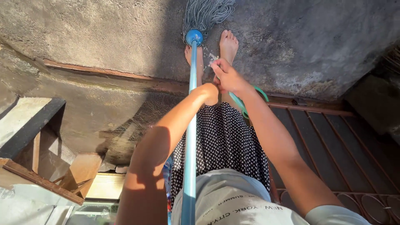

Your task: The person cleans a mop head using a water hose and then wrings it out by hand.

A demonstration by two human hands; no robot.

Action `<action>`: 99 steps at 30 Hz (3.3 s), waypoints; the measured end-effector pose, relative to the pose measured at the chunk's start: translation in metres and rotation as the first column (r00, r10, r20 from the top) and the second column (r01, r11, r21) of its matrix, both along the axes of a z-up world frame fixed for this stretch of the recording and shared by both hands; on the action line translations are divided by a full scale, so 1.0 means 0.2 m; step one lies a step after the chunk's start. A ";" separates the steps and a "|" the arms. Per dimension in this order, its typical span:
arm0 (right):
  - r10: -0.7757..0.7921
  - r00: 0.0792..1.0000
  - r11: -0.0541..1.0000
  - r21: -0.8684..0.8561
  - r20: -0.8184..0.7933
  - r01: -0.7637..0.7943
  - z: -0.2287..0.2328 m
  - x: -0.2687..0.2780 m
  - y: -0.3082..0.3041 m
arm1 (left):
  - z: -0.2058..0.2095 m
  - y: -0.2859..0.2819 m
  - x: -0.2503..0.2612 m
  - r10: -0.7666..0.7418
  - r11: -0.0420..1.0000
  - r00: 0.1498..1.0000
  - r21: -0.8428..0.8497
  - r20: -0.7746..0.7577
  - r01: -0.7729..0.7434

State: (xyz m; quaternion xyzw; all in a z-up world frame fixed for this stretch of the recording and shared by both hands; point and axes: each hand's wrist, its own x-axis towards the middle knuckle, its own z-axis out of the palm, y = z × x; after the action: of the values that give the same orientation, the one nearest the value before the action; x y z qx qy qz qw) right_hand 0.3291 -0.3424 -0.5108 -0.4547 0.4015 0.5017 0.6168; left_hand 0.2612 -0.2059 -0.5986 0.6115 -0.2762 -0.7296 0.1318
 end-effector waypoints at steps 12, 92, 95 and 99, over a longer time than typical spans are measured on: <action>0.131 0.990 0.978 0.171 -0.058 -0.120 0.74 -0.15 -0.13 | 0.05 -0.08 0.21 0.810 0.554 0.585 0.299 0.019 -0.777; 0.101 0.983 0.983 -0.134 -0.152 -0.122 -0.22 0.05 -0.19 | 0.71 -0.15 0.37 0.648 0.722 0.757 0.248 0.083 -0.646; 0.710 0.704 0.638 -0.438 0.017 -0.633 -0.40 -0.04 -0.22 | 0.88 0.06 0.47 0.520 0.758 0.747 0.179 0.414 -0.627; 0.994 0.110 0.071 -0.641 -0.021 -0.764 -0.24 0.03 -0.13 | 0.92 0.36 0.35 0.796 0.503 0.507 0.103 0.331 -0.858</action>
State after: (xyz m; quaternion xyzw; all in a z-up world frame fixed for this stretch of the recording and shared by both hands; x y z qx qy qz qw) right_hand 0.3345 -0.3675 -0.5596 -0.8413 -0.0112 0.5338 0.0842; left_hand 0.3315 -0.1340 -0.4146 0.7633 0.1347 -0.5241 0.3530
